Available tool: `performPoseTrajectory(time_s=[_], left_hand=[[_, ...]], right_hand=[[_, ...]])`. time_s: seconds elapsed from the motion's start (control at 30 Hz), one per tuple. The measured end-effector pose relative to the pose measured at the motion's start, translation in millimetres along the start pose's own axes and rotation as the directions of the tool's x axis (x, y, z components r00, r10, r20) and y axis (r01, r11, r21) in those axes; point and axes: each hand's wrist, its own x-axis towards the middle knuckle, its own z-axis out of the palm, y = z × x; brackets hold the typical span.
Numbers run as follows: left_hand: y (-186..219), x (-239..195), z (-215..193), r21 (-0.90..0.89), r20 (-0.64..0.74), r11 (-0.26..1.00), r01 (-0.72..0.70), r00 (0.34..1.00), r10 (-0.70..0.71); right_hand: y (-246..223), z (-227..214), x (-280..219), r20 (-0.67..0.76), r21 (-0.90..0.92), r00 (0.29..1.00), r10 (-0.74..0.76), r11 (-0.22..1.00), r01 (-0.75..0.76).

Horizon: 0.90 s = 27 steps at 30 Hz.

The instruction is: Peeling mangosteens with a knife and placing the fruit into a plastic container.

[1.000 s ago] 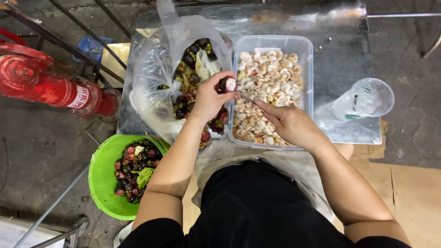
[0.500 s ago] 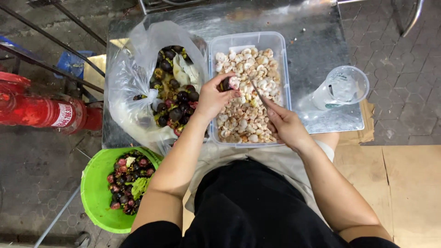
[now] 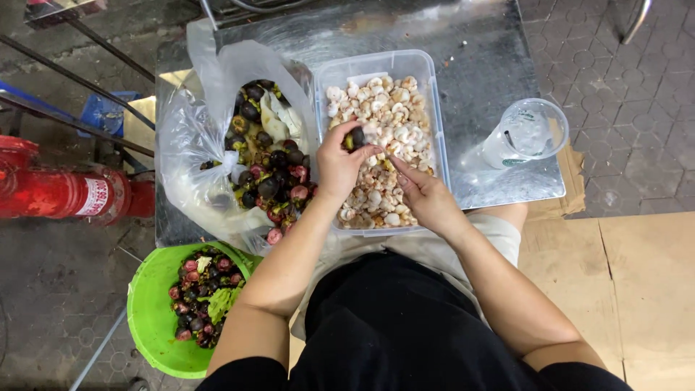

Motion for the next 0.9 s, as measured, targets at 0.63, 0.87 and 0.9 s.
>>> performPoseTrajectory(time_s=[0.63,0.87,0.9], left_hand=[[32,-73,-204,-0.357,-0.331,0.934,-0.017,0.937,-0.11],[1,-202,-322,0.698,-0.708,0.254,0.67,0.7,0.1],[0,-202,-317,0.696,-0.71,0.252,0.672,0.696,0.105]], right_hand=[[34,-27,-34,0.609,0.77,0.775,0.166,0.111,-0.629],[4,-12,-8,0.456,0.869,0.88,0.133,0.147,-0.473],[9,-8,-7,0.46,0.867,0.879,0.127,0.148,-0.475]])
